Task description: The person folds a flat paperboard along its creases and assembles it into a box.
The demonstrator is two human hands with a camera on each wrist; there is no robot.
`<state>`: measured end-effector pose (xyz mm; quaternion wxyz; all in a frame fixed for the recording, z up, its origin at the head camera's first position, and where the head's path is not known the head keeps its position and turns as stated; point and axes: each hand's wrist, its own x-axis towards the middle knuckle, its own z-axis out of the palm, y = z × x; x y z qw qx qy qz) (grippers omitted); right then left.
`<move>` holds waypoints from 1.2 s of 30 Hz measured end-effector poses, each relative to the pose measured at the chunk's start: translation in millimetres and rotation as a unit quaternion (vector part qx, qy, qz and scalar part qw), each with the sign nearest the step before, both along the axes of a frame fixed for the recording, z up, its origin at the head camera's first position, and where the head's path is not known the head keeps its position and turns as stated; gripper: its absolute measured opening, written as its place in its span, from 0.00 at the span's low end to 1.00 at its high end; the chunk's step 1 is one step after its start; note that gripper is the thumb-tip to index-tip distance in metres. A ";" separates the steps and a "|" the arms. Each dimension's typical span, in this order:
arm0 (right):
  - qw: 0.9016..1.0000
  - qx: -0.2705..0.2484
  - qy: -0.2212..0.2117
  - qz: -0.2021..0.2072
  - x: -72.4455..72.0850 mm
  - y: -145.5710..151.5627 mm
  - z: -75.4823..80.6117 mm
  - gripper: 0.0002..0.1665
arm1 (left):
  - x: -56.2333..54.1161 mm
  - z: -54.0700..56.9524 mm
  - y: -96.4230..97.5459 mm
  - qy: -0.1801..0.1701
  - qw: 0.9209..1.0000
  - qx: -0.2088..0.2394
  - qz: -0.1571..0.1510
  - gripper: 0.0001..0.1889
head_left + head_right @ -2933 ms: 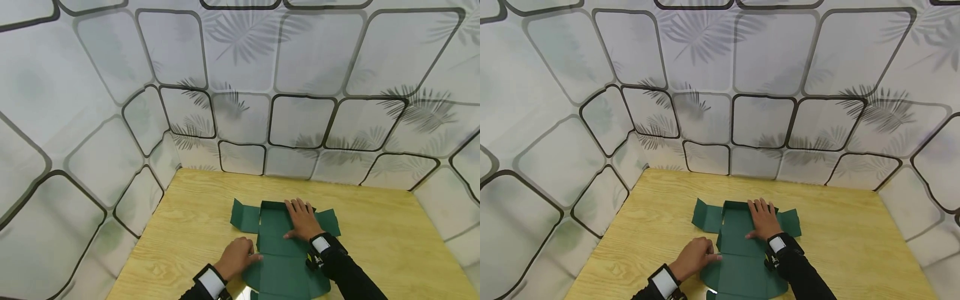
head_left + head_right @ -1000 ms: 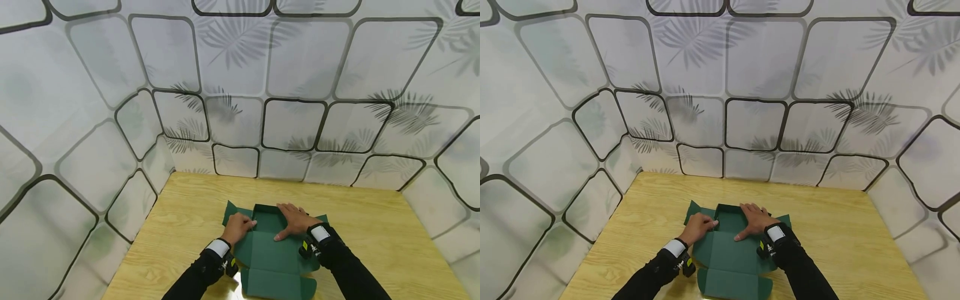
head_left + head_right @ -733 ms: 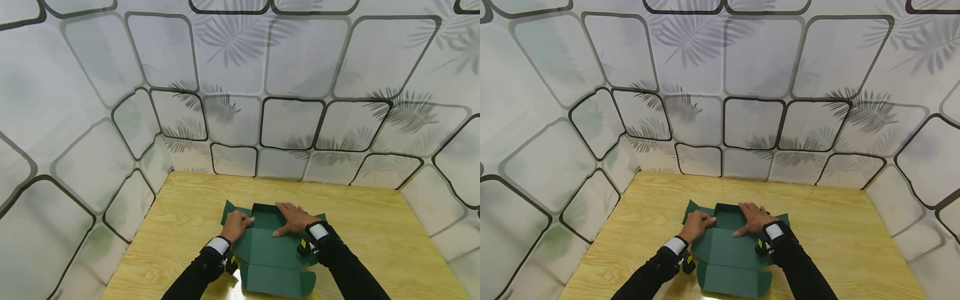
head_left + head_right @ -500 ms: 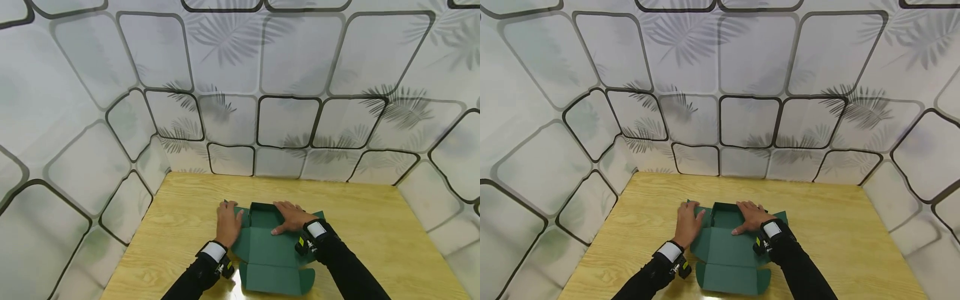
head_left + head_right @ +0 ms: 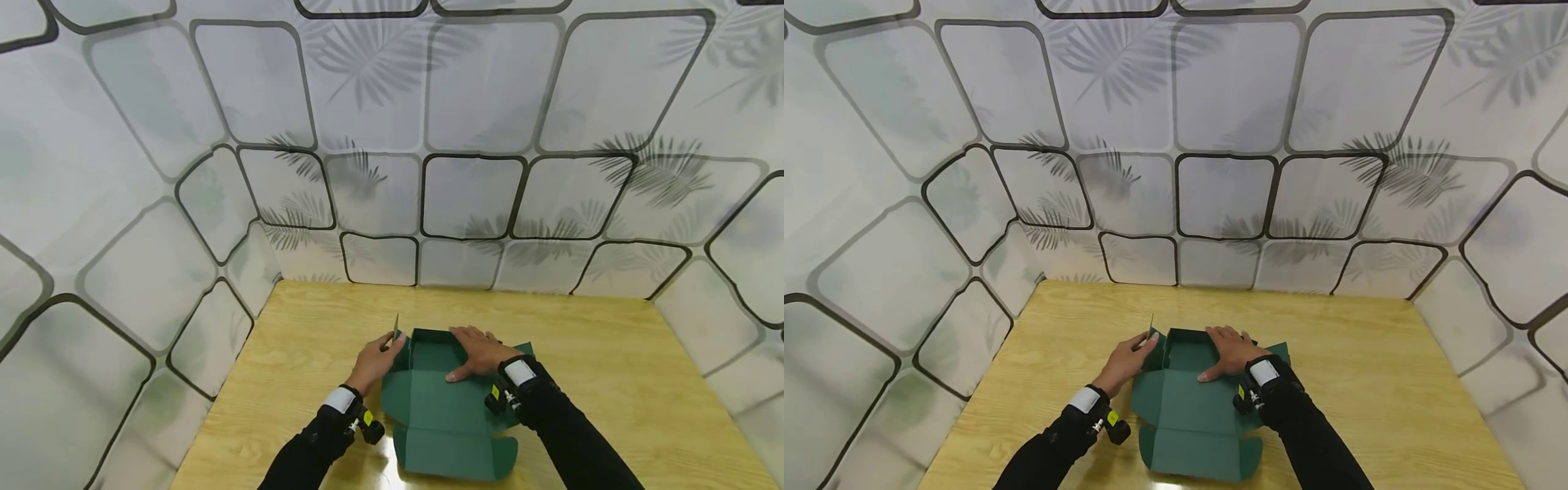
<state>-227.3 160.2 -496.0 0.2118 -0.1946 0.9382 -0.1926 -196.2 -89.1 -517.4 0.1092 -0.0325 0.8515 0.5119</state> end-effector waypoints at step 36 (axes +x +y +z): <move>1.000 0.022 0.008 -0.002 -0.8 0.3 -1.6 0.69 | -42.8 -5.6 71.4 0.069 0.943 -0.326 0.007 0.05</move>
